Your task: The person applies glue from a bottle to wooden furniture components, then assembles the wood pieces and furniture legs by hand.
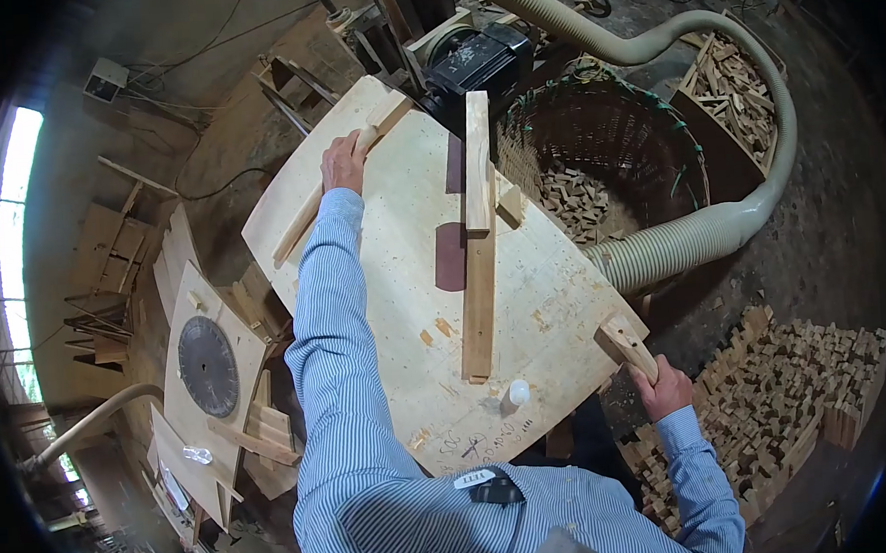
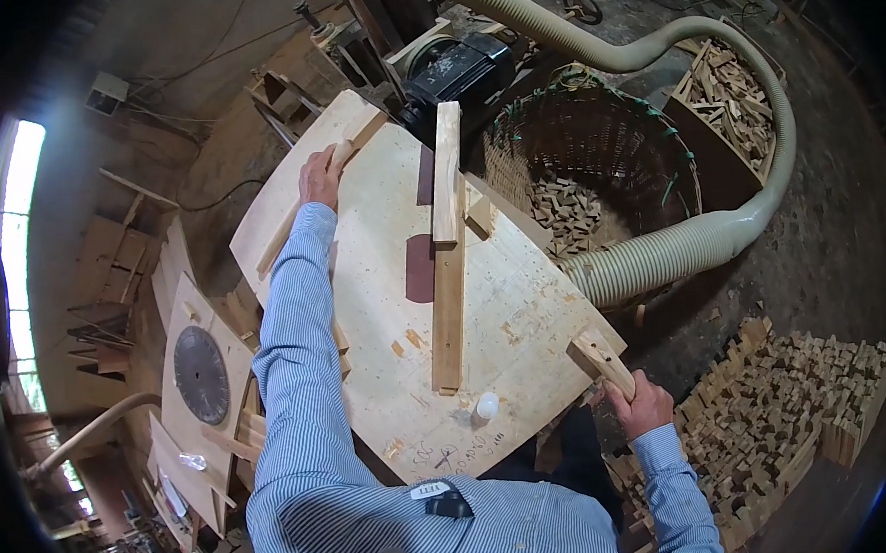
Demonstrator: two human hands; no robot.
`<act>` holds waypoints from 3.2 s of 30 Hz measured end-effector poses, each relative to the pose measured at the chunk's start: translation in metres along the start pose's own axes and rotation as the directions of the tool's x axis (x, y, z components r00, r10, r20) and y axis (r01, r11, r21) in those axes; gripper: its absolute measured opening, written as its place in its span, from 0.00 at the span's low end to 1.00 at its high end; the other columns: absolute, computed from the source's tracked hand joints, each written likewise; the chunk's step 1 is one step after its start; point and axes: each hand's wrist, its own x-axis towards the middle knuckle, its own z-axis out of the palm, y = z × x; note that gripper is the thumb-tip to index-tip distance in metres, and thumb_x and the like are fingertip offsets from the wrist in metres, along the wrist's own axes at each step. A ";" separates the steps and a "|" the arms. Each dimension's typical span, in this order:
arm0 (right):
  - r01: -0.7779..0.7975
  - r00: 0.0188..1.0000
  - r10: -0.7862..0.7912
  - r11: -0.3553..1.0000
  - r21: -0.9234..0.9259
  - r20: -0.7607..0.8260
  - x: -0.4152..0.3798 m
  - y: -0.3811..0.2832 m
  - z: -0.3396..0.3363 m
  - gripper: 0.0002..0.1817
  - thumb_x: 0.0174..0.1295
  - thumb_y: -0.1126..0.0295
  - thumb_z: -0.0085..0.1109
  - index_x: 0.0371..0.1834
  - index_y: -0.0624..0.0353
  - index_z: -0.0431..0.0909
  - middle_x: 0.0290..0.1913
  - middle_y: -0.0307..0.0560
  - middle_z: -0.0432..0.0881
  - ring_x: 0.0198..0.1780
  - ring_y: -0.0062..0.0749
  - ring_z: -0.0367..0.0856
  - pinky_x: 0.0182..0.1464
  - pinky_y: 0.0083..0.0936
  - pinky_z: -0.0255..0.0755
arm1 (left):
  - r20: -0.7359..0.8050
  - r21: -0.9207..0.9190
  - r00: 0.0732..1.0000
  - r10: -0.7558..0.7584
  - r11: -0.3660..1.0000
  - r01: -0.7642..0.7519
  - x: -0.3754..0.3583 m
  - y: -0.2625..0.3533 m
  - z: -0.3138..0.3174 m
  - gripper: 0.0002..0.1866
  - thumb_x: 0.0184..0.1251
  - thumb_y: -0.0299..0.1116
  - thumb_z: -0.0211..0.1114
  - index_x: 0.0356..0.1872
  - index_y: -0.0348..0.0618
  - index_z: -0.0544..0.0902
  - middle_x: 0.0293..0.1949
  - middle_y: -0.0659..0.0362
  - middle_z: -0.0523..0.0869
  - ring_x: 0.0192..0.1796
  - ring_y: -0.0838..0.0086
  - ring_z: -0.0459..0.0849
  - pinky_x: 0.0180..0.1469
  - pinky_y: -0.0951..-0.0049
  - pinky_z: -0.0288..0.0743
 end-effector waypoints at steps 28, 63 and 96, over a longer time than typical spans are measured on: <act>-0.009 0.999 0.008 1.000 0.030 0.034 0.002 -0.003 -0.004 0.20 0.71 0.52 0.67 0.38 0.62 0.79 0.31 0.64 0.86 0.34 0.63 0.88 0.34 0.48 0.80 | 0.017 0.007 0.999 -0.032 0.999 0.032 0.000 0.002 -0.005 0.21 0.75 0.40 0.64 0.65 0.49 0.85 0.58 0.50 0.86 0.62 0.52 0.81 0.69 0.57 0.72; -0.007 1.000 0.006 0.999 0.038 0.010 0.002 -0.001 -0.002 0.21 0.68 0.51 0.68 0.36 0.59 0.79 0.26 0.60 0.86 0.30 0.58 0.88 0.34 0.48 0.81 | 0.028 0.049 0.999 -0.017 0.999 0.015 0.001 0.005 -0.008 0.22 0.76 0.42 0.63 0.66 0.48 0.84 0.59 0.49 0.86 0.62 0.51 0.81 0.70 0.57 0.71; 0.014 1.000 -0.014 1.000 0.000 -0.014 0.000 -0.004 -0.005 0.24 0.70 0.46 0.64 0.36 0.60 0.78 0.30 0.62 0.87 0.33 0.59 0.89 0.37 0.49 0.82 | -0.017 -0.008 0.998 0.057 0.998 -0.058 -0.022 0.004 -0.010 0.21 0.75 0.41 0.63 0.63 0.46 0.85 0.54 0.44 0.86 0.58 0.48 0.84 0.64 0.53 0.75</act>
